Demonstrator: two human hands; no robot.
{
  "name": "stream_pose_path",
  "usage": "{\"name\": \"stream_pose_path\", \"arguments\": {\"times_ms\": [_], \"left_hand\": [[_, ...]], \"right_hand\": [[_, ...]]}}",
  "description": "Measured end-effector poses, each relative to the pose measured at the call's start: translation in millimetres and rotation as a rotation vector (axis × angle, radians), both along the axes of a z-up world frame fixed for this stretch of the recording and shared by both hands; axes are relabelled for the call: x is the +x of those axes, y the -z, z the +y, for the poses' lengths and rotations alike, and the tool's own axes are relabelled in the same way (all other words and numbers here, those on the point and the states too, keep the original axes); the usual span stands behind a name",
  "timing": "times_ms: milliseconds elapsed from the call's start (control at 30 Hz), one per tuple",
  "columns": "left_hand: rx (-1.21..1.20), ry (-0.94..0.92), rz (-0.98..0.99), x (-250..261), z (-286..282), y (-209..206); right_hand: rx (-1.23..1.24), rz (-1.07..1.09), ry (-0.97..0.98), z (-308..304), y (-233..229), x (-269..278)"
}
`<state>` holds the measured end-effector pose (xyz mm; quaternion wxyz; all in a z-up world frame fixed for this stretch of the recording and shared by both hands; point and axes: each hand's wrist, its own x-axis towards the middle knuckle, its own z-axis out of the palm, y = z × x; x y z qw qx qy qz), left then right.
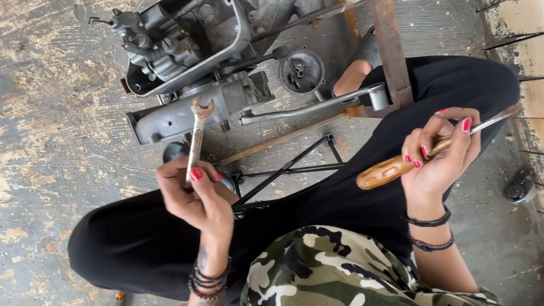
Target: The person sits on the floor and uses a wrench and a screwdriver to work on a small engine mounted on a wooden stand. They tighten and loosen bolts on the engine block and carburetor area throughout the clip.
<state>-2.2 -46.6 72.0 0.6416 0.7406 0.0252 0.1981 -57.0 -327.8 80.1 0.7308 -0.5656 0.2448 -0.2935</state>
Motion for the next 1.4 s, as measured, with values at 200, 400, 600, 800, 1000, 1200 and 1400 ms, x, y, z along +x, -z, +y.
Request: {"name": "stream_pose_path", "arguments": {"times_ms": [200,400,600,800,1000,1200,1400], "left_hand": [[-0.204,0.038,0.006,-50.0,-45.4,25.6],[-0.235,0.03,-0.02,-79.3,-47.0,7.3],[-0.159,-0.056,-0.046,-88.9,-23.8,3.4],[-0.183,-0.122,-0.025,-75.5,-11.9,21.8],[0.116,-0.087,-0.025,-13.8,4.4,12.6],[0.496,0.268,-0.22,85.7,44.3,3.3],[0.487,0.396,-0.201,97.6,57.9,21.9]], "right_hand": [[0.077,-0.168,-0.07,-16.3,32.3,-27.1],[0.085,-0.125,-0.037,-36.9,13.0,-51.2],[0.078,-0.125,-0.041,-63.1,30.4,-60.3],[0.188,-0.209,-0.204,-47.8,31.7,-11.2],[0.046,-0.079,-0.435,6.6,21.6,47.0],[-0.425,-0.005,-0.721,56.1,23.4,63.3],[-0.518,0.202,-0.885,97.8,7.4,64.2]]}}
